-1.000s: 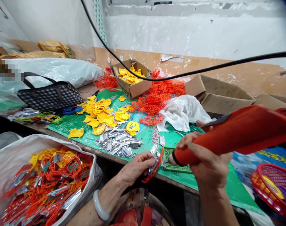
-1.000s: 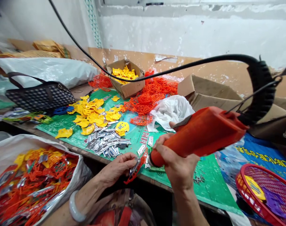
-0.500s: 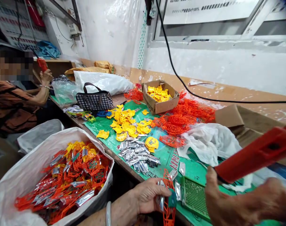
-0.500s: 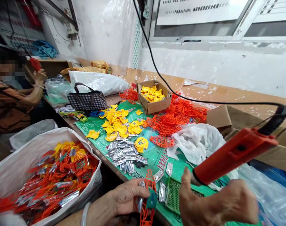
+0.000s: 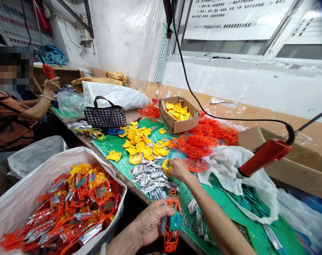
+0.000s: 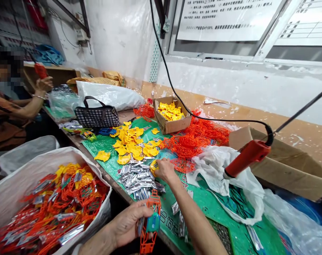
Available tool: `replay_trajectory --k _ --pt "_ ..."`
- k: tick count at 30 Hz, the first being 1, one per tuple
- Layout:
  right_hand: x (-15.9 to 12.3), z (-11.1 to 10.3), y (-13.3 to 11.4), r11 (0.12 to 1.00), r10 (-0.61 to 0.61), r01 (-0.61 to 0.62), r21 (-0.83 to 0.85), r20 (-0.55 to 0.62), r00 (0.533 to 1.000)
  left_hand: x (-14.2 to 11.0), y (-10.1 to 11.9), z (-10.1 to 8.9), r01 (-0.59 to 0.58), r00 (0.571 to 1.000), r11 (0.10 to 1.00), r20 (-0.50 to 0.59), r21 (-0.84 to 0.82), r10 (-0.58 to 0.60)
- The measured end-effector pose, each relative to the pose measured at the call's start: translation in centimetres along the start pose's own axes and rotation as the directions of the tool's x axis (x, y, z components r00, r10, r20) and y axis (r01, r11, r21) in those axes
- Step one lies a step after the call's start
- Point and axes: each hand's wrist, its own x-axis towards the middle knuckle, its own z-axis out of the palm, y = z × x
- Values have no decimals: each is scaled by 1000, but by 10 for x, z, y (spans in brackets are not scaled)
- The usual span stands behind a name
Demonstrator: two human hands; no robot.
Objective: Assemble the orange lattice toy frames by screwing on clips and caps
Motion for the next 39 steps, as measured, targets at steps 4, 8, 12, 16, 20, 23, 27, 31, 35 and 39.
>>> replay_trajectory --k 4,8,12,16,20,23,27,31,35,39 --pt "4 2 -10 997 41 -38 -68 33 999 -3 5 -2 -33 999 999 -11 32 34" --pt "-5 4 -12 995 47 -45 -84 14 999 3 0 -3 -72 997 997 -44 -16 71" --pt "-14 8 -14 997 63 -64 -44 -40 997 15 -4 -5 -67 998 994 -22 -90 65" --pt "-21 11 -15 989 140 -130 74 -140 980 17 1 -9 -127 992 985 -14 -117 126" --pt "-26 4 -10 935 265 -200 291 -204 942 14 6 -7 -149 989 984 -38 -95 146" --pt "-37 -10 -4 839 333 -204 504 -180 926 13 10 1 -176 982 982 -76 -62 171" --pt "-79 -30 -7 609 265 -159 777 -10 964 6 17 15 -296 950 952 -81 84 302" --pt "-130 -38 -18 499 136 -129 857 69 988 -2 18 25 -451 884 829 35 331 467" --pt "-159 -41 -20 753 153 -117 647 1 988 -5 10 32 -409 904 809 66 423 422" --pt "-173 -40 -18 769 137 6 640 -175 975 -9 2 38 -369 929 858 106 359 355"
